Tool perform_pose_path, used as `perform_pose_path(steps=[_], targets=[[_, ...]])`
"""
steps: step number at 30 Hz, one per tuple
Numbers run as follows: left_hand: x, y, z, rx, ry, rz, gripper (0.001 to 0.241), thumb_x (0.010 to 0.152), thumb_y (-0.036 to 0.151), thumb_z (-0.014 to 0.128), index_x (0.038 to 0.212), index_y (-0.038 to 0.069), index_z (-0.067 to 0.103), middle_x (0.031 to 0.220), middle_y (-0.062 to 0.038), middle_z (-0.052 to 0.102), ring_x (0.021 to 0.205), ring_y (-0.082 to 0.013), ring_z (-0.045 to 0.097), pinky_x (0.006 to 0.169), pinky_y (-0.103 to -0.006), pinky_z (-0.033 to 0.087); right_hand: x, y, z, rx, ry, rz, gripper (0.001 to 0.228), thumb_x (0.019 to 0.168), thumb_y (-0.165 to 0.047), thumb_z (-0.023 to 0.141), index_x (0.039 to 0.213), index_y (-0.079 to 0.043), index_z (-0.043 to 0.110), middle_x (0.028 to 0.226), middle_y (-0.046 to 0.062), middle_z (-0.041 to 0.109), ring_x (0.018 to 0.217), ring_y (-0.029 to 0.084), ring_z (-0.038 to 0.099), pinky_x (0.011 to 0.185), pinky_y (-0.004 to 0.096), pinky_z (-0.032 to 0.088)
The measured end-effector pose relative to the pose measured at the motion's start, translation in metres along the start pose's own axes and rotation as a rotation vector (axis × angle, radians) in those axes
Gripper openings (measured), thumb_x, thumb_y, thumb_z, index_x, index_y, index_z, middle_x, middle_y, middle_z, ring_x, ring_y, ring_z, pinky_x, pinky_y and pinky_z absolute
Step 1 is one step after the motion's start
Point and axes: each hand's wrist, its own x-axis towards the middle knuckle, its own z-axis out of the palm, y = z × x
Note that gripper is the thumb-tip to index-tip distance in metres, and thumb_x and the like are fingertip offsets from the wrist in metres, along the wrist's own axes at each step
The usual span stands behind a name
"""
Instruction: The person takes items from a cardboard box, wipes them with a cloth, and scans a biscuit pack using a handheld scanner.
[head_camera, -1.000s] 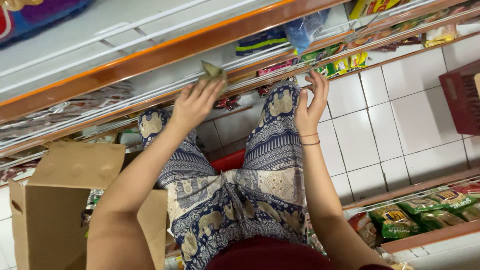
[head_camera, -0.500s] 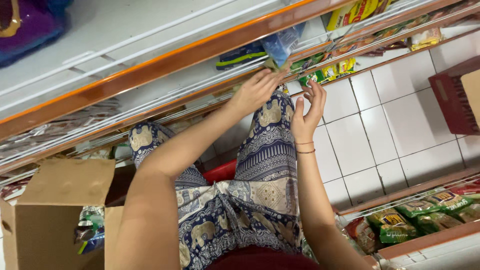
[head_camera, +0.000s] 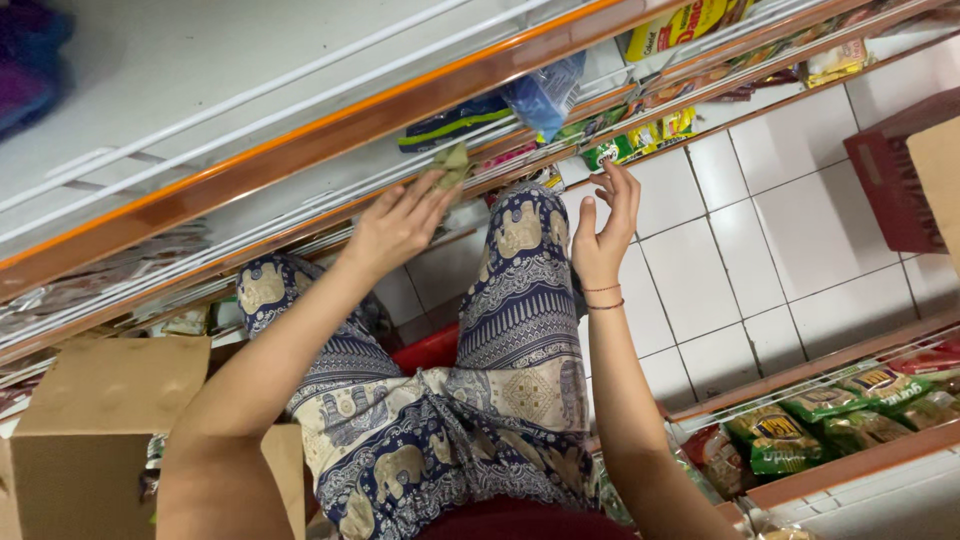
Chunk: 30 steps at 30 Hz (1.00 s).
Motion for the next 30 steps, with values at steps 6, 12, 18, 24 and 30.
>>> perform_pose_path(steps=[6,12,18,24,30], targets=[[0.06,0.028,0.038,-0.064,0.054,0.108,0.048,0.105,0.029,0.047,0.149,0.016,0.057,0.15,-0.004,0.06,0.145,-0.0134,0.048,0.129,-0.0418,0.009,-0.006,0.0,0.002,0.003,-0.019,0.045,0.045,0.099,0.001,0.056,0.144,-0.003,0.052,0.14,0.017,0.054,0.12,0.027,0.066,0.103,0.039,0.053],[0.126,0.081,0.077,-0.125,0.07,0.104,0.049,0.11,0.025,0.049,0.155,0.007,0.054,0.157,-0.001,0.055,0.144,-0.0132,0.047,0.132,-0.0421,0.007,-0.009,0.004,0.0,-0.005,-0.006,0.072,0.045,0.098,0.002,0.056,0.142,-0.003,0.052,0.14,0.016,0.055,0.118,0.026,0.066,0.102,0.039,0.054],[0.175,0.132,0.087,-0.222,0.025,-0.125,0.062,0.104,0.025,0.052,0.163,0.011,0.043,0.164,0.0,0.045,0.118,-0.0102,0.059,0.115,-0.0333,0.022,-0.008,0.006,-0.002,-0.029,-0.001,0.065,0.045,0.097,0.003,0.055,0.142,-0.001,0.054,0.139,0.017,0.056,0.116,0.027,0.067,0.101,0.039,0.054],[0.172,0.134,0.078,-0.076,0.052,-0.208,0.066,0.107,0.03,0.052,0.17,0.022,0.031,0.159,0.004,0.049,0.117,-0.006,0.055,0.125,-0.039,0.014,0.004,-0.004,0.001,-0.019,0.157,0.056,0.036,0.099,0.003,0.058,0.134,-0.001,0.06,0.131,0.015,0.059,0.111,0.025,0.068,0.097,0.036,0.057],[0.111,0.1,0.061,-0.107,0.019,-0.2,0.054,0.11,0.038,0.052,0.161,0.021,0.045,0.155,0.003,0.051,0.15,-0.0101,0.041,0.127,-0.0584,-0.013,0.042,-0.033,0.023,-0.236,0.191,-0.244,0.048,0.087,-0.001,0.084,0.13,0.0,0.062,0.127,0.015,0.058,0.118,0.031,0.061,0.102,0.039,0.052]])
